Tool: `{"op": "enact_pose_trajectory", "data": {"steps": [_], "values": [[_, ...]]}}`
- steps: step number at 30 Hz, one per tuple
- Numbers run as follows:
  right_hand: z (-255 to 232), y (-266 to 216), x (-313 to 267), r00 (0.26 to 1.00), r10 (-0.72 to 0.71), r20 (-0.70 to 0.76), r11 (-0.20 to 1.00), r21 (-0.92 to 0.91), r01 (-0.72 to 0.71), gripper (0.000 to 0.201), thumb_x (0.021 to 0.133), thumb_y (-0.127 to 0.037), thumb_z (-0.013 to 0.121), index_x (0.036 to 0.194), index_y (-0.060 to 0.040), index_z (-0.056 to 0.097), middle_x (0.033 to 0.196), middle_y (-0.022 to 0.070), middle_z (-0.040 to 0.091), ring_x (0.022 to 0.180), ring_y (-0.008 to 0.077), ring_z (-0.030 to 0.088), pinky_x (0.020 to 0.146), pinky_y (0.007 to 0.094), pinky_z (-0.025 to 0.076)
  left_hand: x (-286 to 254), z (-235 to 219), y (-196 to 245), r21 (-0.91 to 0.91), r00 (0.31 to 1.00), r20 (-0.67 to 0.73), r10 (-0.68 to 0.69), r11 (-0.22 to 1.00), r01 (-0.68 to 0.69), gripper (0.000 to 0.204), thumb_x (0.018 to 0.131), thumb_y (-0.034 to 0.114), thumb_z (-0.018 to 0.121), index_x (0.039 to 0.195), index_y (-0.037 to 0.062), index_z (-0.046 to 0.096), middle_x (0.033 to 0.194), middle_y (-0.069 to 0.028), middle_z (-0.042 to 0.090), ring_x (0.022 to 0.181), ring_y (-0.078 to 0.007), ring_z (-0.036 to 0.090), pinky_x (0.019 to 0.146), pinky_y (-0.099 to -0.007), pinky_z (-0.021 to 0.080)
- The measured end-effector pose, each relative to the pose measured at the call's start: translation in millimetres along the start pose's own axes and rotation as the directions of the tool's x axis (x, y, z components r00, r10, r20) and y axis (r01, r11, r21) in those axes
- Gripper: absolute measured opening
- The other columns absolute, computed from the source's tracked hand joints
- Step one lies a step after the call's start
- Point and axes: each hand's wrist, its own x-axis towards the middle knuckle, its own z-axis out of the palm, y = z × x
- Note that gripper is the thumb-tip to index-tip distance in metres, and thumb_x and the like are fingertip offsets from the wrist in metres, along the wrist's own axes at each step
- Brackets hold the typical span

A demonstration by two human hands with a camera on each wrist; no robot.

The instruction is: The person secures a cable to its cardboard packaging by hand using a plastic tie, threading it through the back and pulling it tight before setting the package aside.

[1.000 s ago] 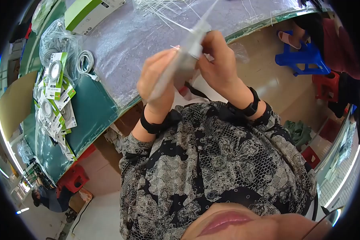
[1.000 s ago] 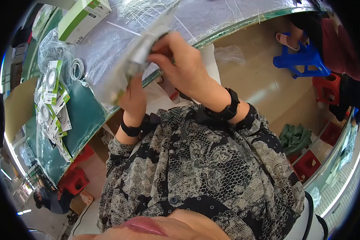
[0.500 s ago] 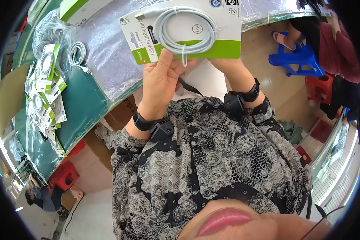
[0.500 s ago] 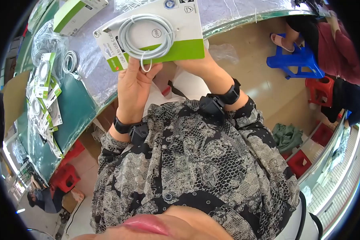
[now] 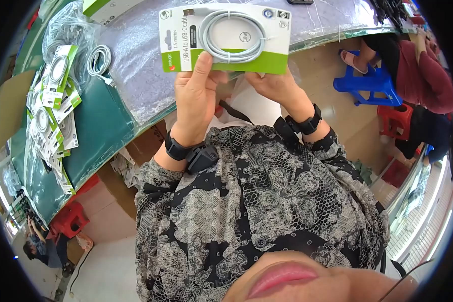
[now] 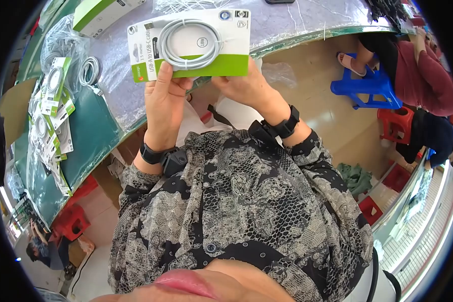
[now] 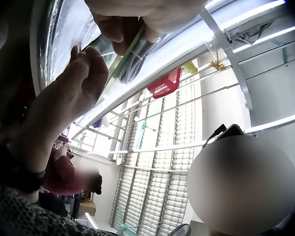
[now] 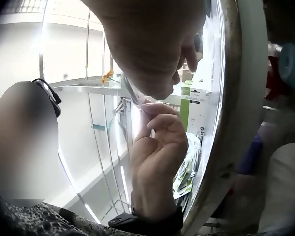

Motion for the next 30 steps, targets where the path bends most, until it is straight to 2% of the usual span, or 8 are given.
{"op": "enact_pose_trajectory", "data": {"steps": [3, 8, 15, 19, 20, 23, 27, 30], "values": [[-2.7, -17.1, 6.1, 0.995, 0.095, -0.001, 0.936, 0.341, -0.089, 0.017, 0.070, 0.001, 0.065, 0.087, -0.0010, 0.064, 0.080, 0.0124, 0.064, 0.073, 0.0268, 0.064, 0.062, 0.0348, 0.052, 8.9, -9.0, 0.8, 0.019, 0.994, 0.096, 0.058, 0.998, -0.060, 0.022, 0.097, 0.017, 0.050, 0.109, 0.0016, 0.059, 0.098, -0.0081, 0.066, 0.079, -0.0158, 0.064, 0.068, -0.0299, 0.055], [-7.9, -26.2, -6.3, 0.973, 0.087, 0.216, 0.857, 0.482, -0.183, 0.035, 0.072, 0.001, 0.068, 0.107, -0.0036, 0.062, 0.102, 0.0110, 0.064, 0.082, 0.0216, 0.064, 0.071, 0.0309, 0.052, 12.9, -6.8, 10.9, -0.052, 0.994, 0.078, -0.078, 0.995, 0.082, 0.020, 0.096, 0.017, 0.051, 0.107, 0.0019, 0.059, 0.095, -0.0069, 0.065, 0.076, -0.0138, 0.063, 0.065, -0.0272, 0.053], [0.1, 36.3, -7.7, 0.983, 0.155, -0.098, 0.846, 0.527, -0.081, 0.037, 0.080, -0.012, 0.068, 0.113, -0.0021, 0.058, 0.105, 0.0115, 0.063, 0.096, 0.0221, 0.062, 0.083, 0.0321, 0.049, -8.4, 15.9, 11.3, -0.100, 0.941, 0.104, -0.322, 0.938, 0.332, 0.020, 0.096, 0.016, 0.052, 0.108, 0.0011, 0.058, 0.094, -0.0061, 0.065, 0.074, -0.0136, 0.062, 0.063, -0.0261, 0.052], [-31.7, 51.3, 15.7, 0.853, 0.494, 0.167, 0.586, 0.661, -0.469, 0.039, 0.086, -0.017, 0.062, 0.123, -0.0065, 0.054, 0.113, 0.0060, 0.061, 0.108, 0.0150, 0.053, 0.090, 0.0306, 0.043, 5.9, 7.4, 30.8, 0.305, 0.994, 0.000, 0.111, 0.946, -0.106, 0.020, 0.093, 0.016, 0.057, 0.105, -0.0002, 0.059, 0.095, -0.0070, 0.065, 0.074, -0.0148, 0.063, 0.061, -0.0266, 0.052], [-38.8, 48.2, 23.1, 0.853, 0.495, 0.166, 0.583, 0.664, -0.468, 0.039, 0.086, -0.017, 0.062, 0.123, -0.0065, 0.054, 0.113, 0.0060, 0.061, 0.108, 0.0150, 0.053, 0.090, 0.0306, 0.043, 6.6, 6.4, 35.3, 0.435, 0.989, 0.024, 0.144, 0.890, -0.140, 0.019, 0.092, 0.015, 0.058, 0.103, -0.0010, 0.060, 0.094, -0.0073, 0.065, 0.074, -0.0149, 0.063, 0.061, -0.0269, 0.051], [-62.3, 35.3, 37.7, 0.990, 0.098, -0.105, 0.985, 0.154, -0.081, 0.040, 0.078, -0.015, 0.065, 0.114, -0.0016, 0.053, 0.106, 0.0137, 0.059, 0.104, 0.0246, 0.055, 0.088, 0.0349, 0.044, 7.4, 7.6, 37.8, 0.660, 0.979, 0.093, 0.179, 0.726, -0.195, 0.018, 0.090, 0.012, 0.060, 0.100, -0.0026, 0.061, 0.093, -0.0079, 0.065, 0.074, -0.0152, 0.062, 0.061, -0.0276, 0.051], [-22.3, 18.5, 37.0, 0.953, 0.293, 0.082, 0.904, 0.301, -0.304, 0.026, 0.082, -0.012, 0.062, 0.106, -0.0069, 0.055, 0.090, -0.0002, 0.056, 0.085, 0.0088, 0.050, 0.078, 0.0248, 0.042, 6.9, 12.0, 32.3, 0.798, 0.935, 0.259, 0.243, 0.492, -0.348, 0.015, 0.088, 0.008, 0.062, 0.097, -0.0050, 0.061, 0.091, -0.0086, 0.064, 0.072, -0.0148, 0.061, 0.062, -0.0279, 0.051], [-8.9, 9.3, 39.2, 0.880, 0.466, 0.088, 0.792, 0.403, -0.459, 0.022, 0.082, -0.011, 0.062, 0.101, -0.0064, 0.053, 0.087, -0.0006, 0.054, 0.082, 0.0069, 0.049, 0.074, 0.0226, 0.041, 2.8, 10.6, 25.6, 0.816, 0.770, 0.547, 0.329, -0.003, -0.578, 0.013, 0.087, 0.004, 0.061, 0.097, -0.0048, 0.062, 0.091, -0.0101, 0.064, 0.072, -0.0150, 0.062, 0.063, -0.0273, 0.051]]}}
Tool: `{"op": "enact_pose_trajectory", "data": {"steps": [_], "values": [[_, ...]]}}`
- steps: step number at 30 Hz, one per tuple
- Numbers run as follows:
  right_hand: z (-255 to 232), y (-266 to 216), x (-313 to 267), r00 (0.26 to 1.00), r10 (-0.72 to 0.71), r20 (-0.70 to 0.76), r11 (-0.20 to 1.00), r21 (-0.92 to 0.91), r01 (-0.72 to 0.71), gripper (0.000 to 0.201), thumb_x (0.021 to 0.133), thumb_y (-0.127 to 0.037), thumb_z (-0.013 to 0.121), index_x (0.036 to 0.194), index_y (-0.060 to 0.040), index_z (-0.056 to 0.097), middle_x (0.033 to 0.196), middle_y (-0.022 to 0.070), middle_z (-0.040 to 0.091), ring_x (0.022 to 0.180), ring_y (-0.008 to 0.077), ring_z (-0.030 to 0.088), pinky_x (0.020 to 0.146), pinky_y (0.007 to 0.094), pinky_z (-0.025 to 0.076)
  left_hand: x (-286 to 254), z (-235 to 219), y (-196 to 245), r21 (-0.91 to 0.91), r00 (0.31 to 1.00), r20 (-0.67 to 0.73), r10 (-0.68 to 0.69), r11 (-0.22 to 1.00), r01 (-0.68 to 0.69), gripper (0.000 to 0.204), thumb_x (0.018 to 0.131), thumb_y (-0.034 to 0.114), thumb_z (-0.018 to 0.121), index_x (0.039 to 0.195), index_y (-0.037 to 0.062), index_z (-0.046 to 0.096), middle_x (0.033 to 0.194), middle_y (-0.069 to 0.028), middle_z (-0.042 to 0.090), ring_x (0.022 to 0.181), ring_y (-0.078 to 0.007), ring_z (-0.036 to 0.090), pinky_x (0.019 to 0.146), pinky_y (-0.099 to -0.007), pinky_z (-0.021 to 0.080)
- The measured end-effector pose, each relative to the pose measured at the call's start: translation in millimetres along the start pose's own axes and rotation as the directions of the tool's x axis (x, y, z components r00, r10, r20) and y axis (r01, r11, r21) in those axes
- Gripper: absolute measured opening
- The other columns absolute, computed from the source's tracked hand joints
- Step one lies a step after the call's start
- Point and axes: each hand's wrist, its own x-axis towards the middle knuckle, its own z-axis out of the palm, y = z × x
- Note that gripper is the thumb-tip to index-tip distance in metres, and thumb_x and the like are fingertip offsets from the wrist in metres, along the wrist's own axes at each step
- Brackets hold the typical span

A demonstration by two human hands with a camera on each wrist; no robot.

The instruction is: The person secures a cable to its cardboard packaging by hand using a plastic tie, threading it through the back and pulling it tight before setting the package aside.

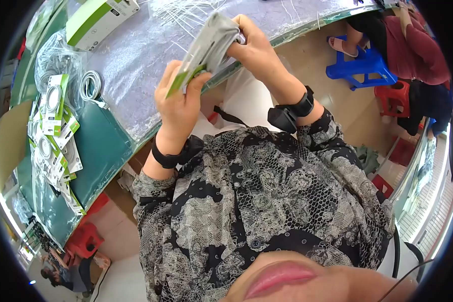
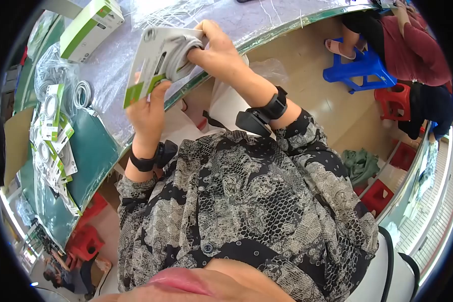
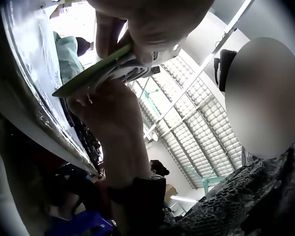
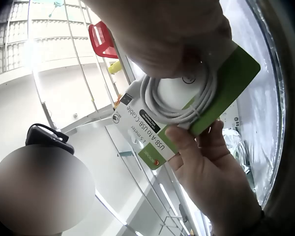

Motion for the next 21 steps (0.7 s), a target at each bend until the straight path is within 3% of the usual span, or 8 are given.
{"op": "enact_pose_trajectory", "data": {"steps": [1, 4, 6, 9, 13, 16, 18, 21], "values": [[2.1, -0.2, -1.2, 0.995, 0.093, -0.024, 0.994, 0.064, -0.091, 0.020, 0.082, -0.010, 0.062, 0.098, -0.0062, 0.053, 0.085, -0.0007, 0.053, 0.080, 0.0059, 0.048, 0.073, 0.0216, 0.041, -0.3, -1.4, -2.2, 0.000, 1.000, 0.004, -0.001, 1.000, 0.001, 0.013, 0.087, 0.004, 0.061, 0.097, -0.0048, 0.062, 0.091, -0.0101, 0.064, 0.072, -0.0150, 0.062, 0.063, -0.0273, 0.051], [-1.9, -2.8, 1.7, 0.996, 0.066, 0.068, 0.986, 0.147, -0.075, 0.021, 0.083, -0.010, 0.062, 0.101, -0.0057, 0.053, 0.086, -0.0007, 0.053, 0.079, 0.0062, 0.048, 0.072, 0.0210, 0.041, 1.8, -8.1, -17.0, -0.483, 0.909, 0.023, -0.416, 0.792, 0.375, 0.016, 0.087, 0.005, 0.063, 0.100, -0.0035, 0.061, 0.095, -0.0091, 0.063, 0.079, -0.0144, 0.062, 0.070, -0.0263, 0.051], [2.3, -4.8, 2.2, 0.993, 0.041, 0.111, 0.980, 0.191, -0.062, 0.022, 0.084, -0.010, 0.063, 0.102, -0.0054, 0.053, 0.086, -0.0007, 0.054, 0.079, 0.0063, 0.048, 0.071, 0.0207, 0.041, 7.8, -0.9, -27.8, -0.581, 0.888, -0.021, -0.458, 0.729, 0.362, 0.017, 0.087, 0.005, 0.062, 0.102, -0.0033, 0.061, 0.096, -0.0084, 0.063, 0.082, -0.0142, 0.061, 0.073, -0.0262, 0.050], [17.4, -2.7, 2.4, 0.979, 0.176, 0.100, 0.841, 0.501, -0.203, 0.026, 0.084, -0.012, 0.065, 0.106, -0.0043, 0.054, 0.089, -0.0006, 0.055, 0.080, 0.0070, 0.050, 0.072, 0.0211, 0.042, 11.3, 13.2, -36.1, -0.760, 0.833, -0.093, -0.545, 0.580, 0.294, 0.019, 0.088, 0.006, 0.062, 0.105, -0.0029, 0.060, 0.099, -0.0070, 0.063, 0.088, -0.0137, 0.060, 0.079, -0.0261, 0.049], [25.8, -6.6, 4.4, 0.975, 0.209, 0.076, 0.775, 0.595, -0.213, 0.033, 0.082, -0.014, 0.068, 0.111, -0.0036, 0.054, 0.096, 0.0002, 0.057, 0.085, 0.0085, 0.053, 0.075, 0.0239, 0.044, -2.8, 24.0, -26.0, -0.781, 0.861, 0.146, -0.488, 0.478, 0.403, 0.023, 0.089, 0.007, 0.061, 0.110, -0.0029, 0.058, 0.103, -0.0056, 0.062, 0.096, -0.0125, 0.058, 0.085, -0.0258, 0.046], [43.0, -14.5, -6.9, 0.979, 0.193, 0.063, 0.886, 0.417, -0.201, 0.034, 0.083, -0.014, 0.067, 0.112, -0.0036, 0.054, 0.099, 0.0015, 0.058, 0.087, 0.0095, 0.054, 0.076, 0.0254, 0.045, -4.8, 23.7, -20.1, -0.737, 0.752, 0.158, -0.640, 0.430, 0.521, 0.024, 0.090, 0.009, 0.061, 0.111, -0.0023, 0.057, 0.107, -0.0063, 0.061, 0.098, -0.0123, 0.057, 0.085, -0.0251, 0.045], [42.0, -13.9, -3.6, 0.982, 0.180, 0.051, 0.929, 0.319, -0.187, 0.035, 0.083, -0.014, 0.067, 0.113, -0.0035, 0.053, 0.101, 0.0021, 0.058, 0.088, 0.0099, 0.055, 0.077, 0.0261, 0.046, -12.3, 20.0, -18.7, -0.721, 0.748, 0.138, -0.649, 0.451, 0.525, 0.025, 0.090, 0.009, 0.061, 0.112, -0.0022, 0.057, 0.108, -0.0063, 0.061, 0.098, -0.0122, 0.056, 0.085, -0.0251, 0.045], [37.4, -8.1, 1.7, 0.962, -0.057, 0.267, 0.992, 0.122, 0.025, 0.028, 0.085, -0.016, 0.065, 0.109, -0.0046, 0.056, 0.096, 0.0029, 0.060, 0.083, 0.0104, 0.056, 0.074, 0.0270, 0.047, -24.9, 3.7, -21.6, -0.675, 0.723, 0.090, -0.685, 0.492, 0.550, 0.026, 0.090, 0.010, 0.061, 0.112, -0.0019, 0.056, 0.109, -0.0062, 0.061, 0.098, -0.0119, 0.056, 0.086, -0.0251, 0.044]]}}
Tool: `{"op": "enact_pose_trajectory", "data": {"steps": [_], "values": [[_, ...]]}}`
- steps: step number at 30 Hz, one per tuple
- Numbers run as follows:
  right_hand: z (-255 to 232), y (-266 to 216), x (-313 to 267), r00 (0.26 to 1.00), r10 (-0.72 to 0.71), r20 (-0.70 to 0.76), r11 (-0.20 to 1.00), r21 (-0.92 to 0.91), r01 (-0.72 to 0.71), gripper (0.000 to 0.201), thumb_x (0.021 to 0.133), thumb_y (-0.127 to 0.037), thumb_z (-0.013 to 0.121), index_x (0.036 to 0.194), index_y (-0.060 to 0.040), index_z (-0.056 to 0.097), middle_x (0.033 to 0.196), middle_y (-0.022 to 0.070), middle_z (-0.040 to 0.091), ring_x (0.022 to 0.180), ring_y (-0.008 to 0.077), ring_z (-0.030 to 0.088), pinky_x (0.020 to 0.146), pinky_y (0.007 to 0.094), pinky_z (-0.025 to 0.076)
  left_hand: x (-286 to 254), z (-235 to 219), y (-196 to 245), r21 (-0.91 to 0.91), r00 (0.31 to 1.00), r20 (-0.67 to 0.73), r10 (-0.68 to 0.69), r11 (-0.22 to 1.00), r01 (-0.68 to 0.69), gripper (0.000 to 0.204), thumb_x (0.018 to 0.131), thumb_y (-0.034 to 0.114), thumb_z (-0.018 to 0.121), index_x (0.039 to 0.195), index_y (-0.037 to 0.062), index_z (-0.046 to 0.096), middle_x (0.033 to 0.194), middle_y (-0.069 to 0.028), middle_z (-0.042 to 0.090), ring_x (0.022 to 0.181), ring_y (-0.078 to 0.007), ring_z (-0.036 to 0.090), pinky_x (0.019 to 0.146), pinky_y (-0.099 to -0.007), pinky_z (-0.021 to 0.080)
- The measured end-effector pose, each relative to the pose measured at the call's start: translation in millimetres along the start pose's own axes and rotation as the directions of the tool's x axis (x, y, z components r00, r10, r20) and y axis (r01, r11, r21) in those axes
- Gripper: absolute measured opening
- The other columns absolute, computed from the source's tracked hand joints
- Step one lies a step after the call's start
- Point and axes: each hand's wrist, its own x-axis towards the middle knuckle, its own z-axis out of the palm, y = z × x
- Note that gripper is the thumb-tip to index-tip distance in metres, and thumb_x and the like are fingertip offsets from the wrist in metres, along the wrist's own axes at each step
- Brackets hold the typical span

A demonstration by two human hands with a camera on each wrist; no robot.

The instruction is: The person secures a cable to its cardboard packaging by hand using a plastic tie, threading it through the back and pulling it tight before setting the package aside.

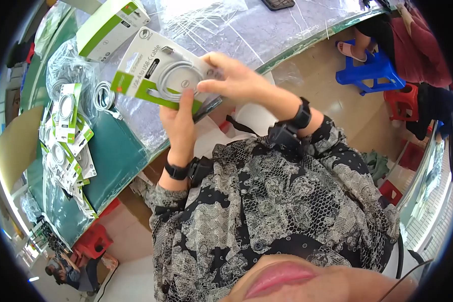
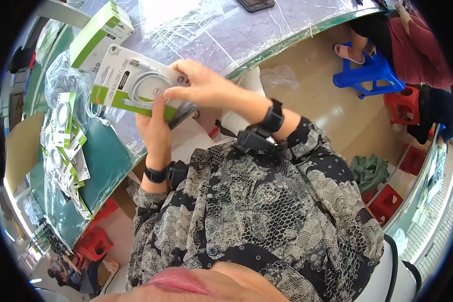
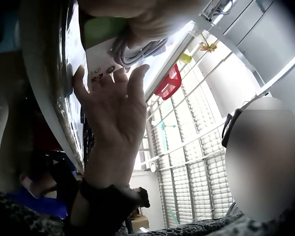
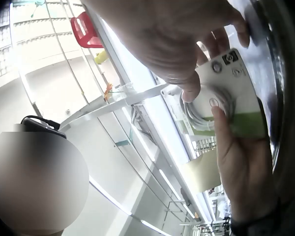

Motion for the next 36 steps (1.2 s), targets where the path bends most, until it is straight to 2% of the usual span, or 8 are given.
{"op": "enact_pose_trajectory", "data": {"steps": [4, 11, 15, 24, 27, 28, 31, 36], "values": [[-39.2, 28.4, 45.3, 0.991, -0.088, -0.097, 0.980, -0.185, 0.069, 0.020, 0.084, -0.017, 0.064, 0.100, -0.0059, 0.061, 0.088, 0.0055, 0.061, 0.079, 0.0159, 0.057, 0.071, 0.0290, 0.047, -7.6, -23.0, 4.3, 0.004, 0.996, -0.091, 0.018, 1.000, -0.018, 0.027, 0.090, 0.010, 0.061, 0.114, -0.0011, 0.055, 0.110, -0.0057, 0.060, 0.098, -0.0124, 0.055, 0.088, -0.0263, 0.043], [-17.9, 43.4, 85.2, 0.926, -0.376, -0.039, 0.661, -0.711, 0.238, 0.014, 0.079, -0.006, 0.064, 0.093, -0.0042, 0.063, 0.086, 0.0092, 0.062, 0.080, 0.0282, 0.058, 0.070, 0.0339, 0.047, -11.7, -37.4, -5.8, -0.097, 0.993, -0.120, 0.021, 0.995, -0.033, 0.032, 0.089, 0.010, 0.062, 0.118, -0.0002, 0.051, 0.113, -0.0056, 0.057, 0.102, -0.0134, 0.053, 0.093, -0.0282, 0.040], [-27.5, 37.4, 95.1, 0.881, -0.467, -0.078, 0.463, -0.870, 0.169, 0.005, 0.081, -0.013, 0.062, 0.079, -0.0081, 0.062, 0.081, 0.0062, 0.062, 0.082, 0.0224, 0.060, 0.072, 0.0371, 0.045, -11.4, -36.3, -2.7, -0.103, 0.994, -0.109, 0.015, 0.994, -0.026, 0.031, 0.090, 0.010, 0.062, 0.117, -0.0006, 0.052, 0.113, -0.0058, 0.058, 0.102, -0.0136, 0.053, 0.093, -0.0284, 0.040], [-55.7, 47.8, 110.8, 0.892, -0.447, 0.070, 0.665, -0.641, 0.384, 0.007, 0.075, -0.005, 0.065, 0.080, -0.0084, 0.061, 0.084, 0.0062, 0.061, 0.086, 0.0264, 0.054, 0.077, 0.0357, 0.042, -3.0, -27.2, 3.9, -0.280, 0.995, -0.092, -0.050, 0.960, 0.022, 0.036, 0.090, 0.013, 0.062, 0.122, 0.0005, 0.049, 0.117, -0.0073, 0.057, 0.104, -0.0162, 0.055, 0.092, -0.0312, 0.043], [-66.4, 44.0, 109.2, 0.623, -0.782, 0.002, 0.533, -0.515, 0.671, 0.008, 0.075, -0.006, 0.068, 0.080, -0.0093, 0.062, 0.085, 0.0067, 0.061, 0.087, 0.0261, 0.055, 0.077, 0.0349, 0.042, 7.0, -8.2, 20.7, -0.635, 0.981, 0.033, -0.190, 0.754, 0.167, 0.038, 0.091, 0.017, 0.060, 0.124, 0.0012, 0.048, 0.118, -0.0089, 0.056, 0.104, -0.0188, 0.056, 0.085, -0.0326, 0.047], [-66.6, 37.8, 106.2, 0.620, -0.784, 0.001, 0.536, -0.503, 0.678, 0.008, 0.075, -0.006, 0.068, 0.080, -0.0093, 0.062, 0.085, 0.0067, 0.061, 0.087, 0.0261, 0.055, 0.077, 0.0349, 0.042, 9.7, -5.3, 21.3, -0.632, 0.982, 0.020, -0.190, 0.759, 0.159, 0.038, 0.091, 0.017, 0.060, 0.124, 0.0012, 0.048, 0.118, -0.0089, 0.056, 0.104, -0.0188, 0.056, 0.085, -0.0326, 0.047], [-66.1, 6.3, 86.7, 0.778, -0.620, -0.103, 0.766, -0.294, 0.572, 0.007, 0.076, -0.006, 0.068, 0.078, -0.0094, 0.062, 0.085, 0.0057, 0.062, 0.087, 0.0255, 0.055, 0.079, 0.0342, 0.041, 22.6, 1.4, 21.3, -0.829, 0.918, 0.391, -0.069, 0.406, 0.383, 0.029, 0.093, 0.020, 0.057, 0.115, 0.0012, 0.051, 0.107, -0.0075, 0.058, 0.101, -0.0177, 0.057, 0.079, -0.0303, 0.051], [-60.9, -21.6, 64.6, 0.762, -0.638, -0.113, 0.768, -0.170, 0.618, 0.006, 0.076, -0.008, 0.068, 0.078, -0.0107, 0.063, 0.081, 0.0028, 0.060, 0.083, 0.0229, 0.055, 0.079, 0.0340, 0.038, 40.9, 16.6, 21.6, -0.824, 0.818, 0.567, 0.100, 0.087, 0.560, 0.017, 0.093, 0.014, 0.055, 0.102, 0.0001, 0.051, 0.089, -0.0065, 0.057, 0.086, -0.0144, 0.061, 0.065, -0.0238, 0.053]]}}
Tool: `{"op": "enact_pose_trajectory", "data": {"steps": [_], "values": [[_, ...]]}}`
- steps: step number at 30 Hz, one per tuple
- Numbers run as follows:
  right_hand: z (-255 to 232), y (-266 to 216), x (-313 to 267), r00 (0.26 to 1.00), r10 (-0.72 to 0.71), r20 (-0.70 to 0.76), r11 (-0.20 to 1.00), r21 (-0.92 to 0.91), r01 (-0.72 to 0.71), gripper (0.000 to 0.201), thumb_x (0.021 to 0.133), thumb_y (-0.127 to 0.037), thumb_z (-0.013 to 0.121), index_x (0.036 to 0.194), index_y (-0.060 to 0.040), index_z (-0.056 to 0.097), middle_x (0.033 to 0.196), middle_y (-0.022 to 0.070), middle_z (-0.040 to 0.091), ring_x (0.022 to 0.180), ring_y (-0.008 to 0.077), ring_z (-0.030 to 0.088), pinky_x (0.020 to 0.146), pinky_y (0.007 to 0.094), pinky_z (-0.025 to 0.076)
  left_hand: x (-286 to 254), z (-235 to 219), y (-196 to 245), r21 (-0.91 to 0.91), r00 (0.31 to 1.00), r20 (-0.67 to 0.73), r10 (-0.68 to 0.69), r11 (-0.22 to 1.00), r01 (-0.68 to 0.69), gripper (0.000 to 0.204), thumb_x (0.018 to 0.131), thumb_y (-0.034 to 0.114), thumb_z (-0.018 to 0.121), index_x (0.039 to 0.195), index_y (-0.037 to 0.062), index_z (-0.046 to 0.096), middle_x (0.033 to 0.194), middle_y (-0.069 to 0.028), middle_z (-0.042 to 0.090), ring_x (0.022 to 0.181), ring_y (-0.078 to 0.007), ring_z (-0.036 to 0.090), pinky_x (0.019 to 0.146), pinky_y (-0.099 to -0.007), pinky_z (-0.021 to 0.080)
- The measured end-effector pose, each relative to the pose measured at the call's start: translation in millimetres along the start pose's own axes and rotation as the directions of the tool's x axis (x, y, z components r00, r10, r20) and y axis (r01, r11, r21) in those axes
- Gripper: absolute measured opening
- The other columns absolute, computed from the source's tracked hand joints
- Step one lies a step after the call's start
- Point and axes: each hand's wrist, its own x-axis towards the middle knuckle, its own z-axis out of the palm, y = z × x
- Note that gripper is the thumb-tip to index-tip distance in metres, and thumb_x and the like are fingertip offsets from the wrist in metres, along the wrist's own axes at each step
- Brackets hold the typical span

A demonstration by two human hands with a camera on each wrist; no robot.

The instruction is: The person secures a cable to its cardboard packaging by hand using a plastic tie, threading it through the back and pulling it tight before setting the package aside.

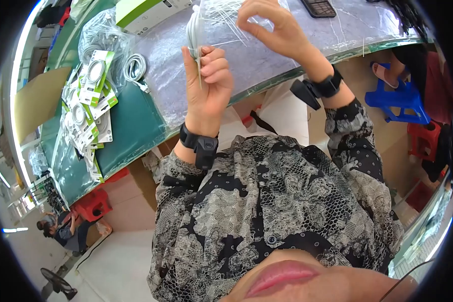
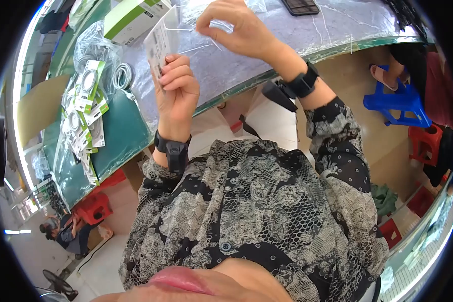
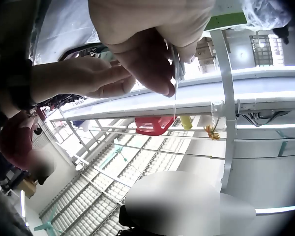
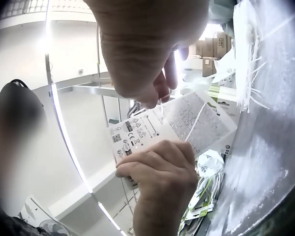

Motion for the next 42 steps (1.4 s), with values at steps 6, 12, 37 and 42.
{"op": "enact_pose_trajectory", "data": {"steps": [6, 12, 37, 42], "values": [[17.9, -21.4, -15.6, 0.996, -0.089, -0.012, 0.991, -0.097, 0.088, 0.006, 0.078, -0.012, 0.067, 0.083, -0.0131, 0.065, 0.076, -0.0006, 0.060, 0.079, 0.0171, 0.057, 0.084, 0.0333, 0.035, 8.9, 12.7, -12.2, -0.467, 0.997, -0.065, -0.051, 0.884, 0.015, 0.007, 0.091, 0.004, 0.051, 0.092, -0.0028, 0.048, 0.072, -0.0083, 0.053, 0.056, -0.0135, 0.059, 0.043, -0.0191, 0.050], [19.1, 0.1, -9.7, 0.867, -0.497, 0.038, 0.731, -0.519, 0.442, 0.006, 0.076, -0.009, 0.068, 0.080, -0.0118, 0.064, 0.077, 0.0016, 0.058, 0.078, 0.0202, 0.053, 0.080, 0.0343, 0.035, 10.8, 15.0, -17.5, -0.499, 0.997, -0.057, -0.059, 0.866, 0.023, 0.006, 0.092, 0.002, 0.046, 0.091, -0.0035, 0.047, 0.069, -0.0097, 0.052, 0.050, -0.0145, 0.057, 0.038, -0.0208, 0.049], [27.7, -28.7, -17.7, 0.995, -0.088, -0.041, 0.973, -0.219, 0.076, 0.010, 0.077, -0.008, 0.066, 0.085, -0.0098, 0.062, 0.080, 0.0016, 0.060, 0.081, 0.0204, 0.057, 0.083, 0.0339, 0.037, 5.7, -5.7, -12.3, 0.021, 0.998, -0.057, -0.032, 0.999, 0.033, 0.031, 0.095, 0.022, 0.052, 0.119, 0.0029, 0.047, 0.092, -0.0046, 0.059, 0.075, -0.0136, 0.060, 0.063, -0.0253, 0.055], [22.9, -17.9, -34.5, 0.999, 0.031, -0.033, 0.996, -0.080, -0.034, 0.018, 0.074, 0.000, 0.066, 0.090, -0.0046, 0.059, 0.085, 0.0069, 0.061, 0.084, 0.0266, 0.057, 0.080, 0.0351, 0.041, -0.8, 1.8, -8.0, 0.384, 0.961, -0.247, 0.126, 0.923, -0.022, 0.042, 0.095, 0.026, 0.053, 0.131, 0.0057, 0.042, 0.123, -0.0050, 0.054, 0.110, -0.0170, 0.054, 0.094, -0.0329, 0.048]]}}
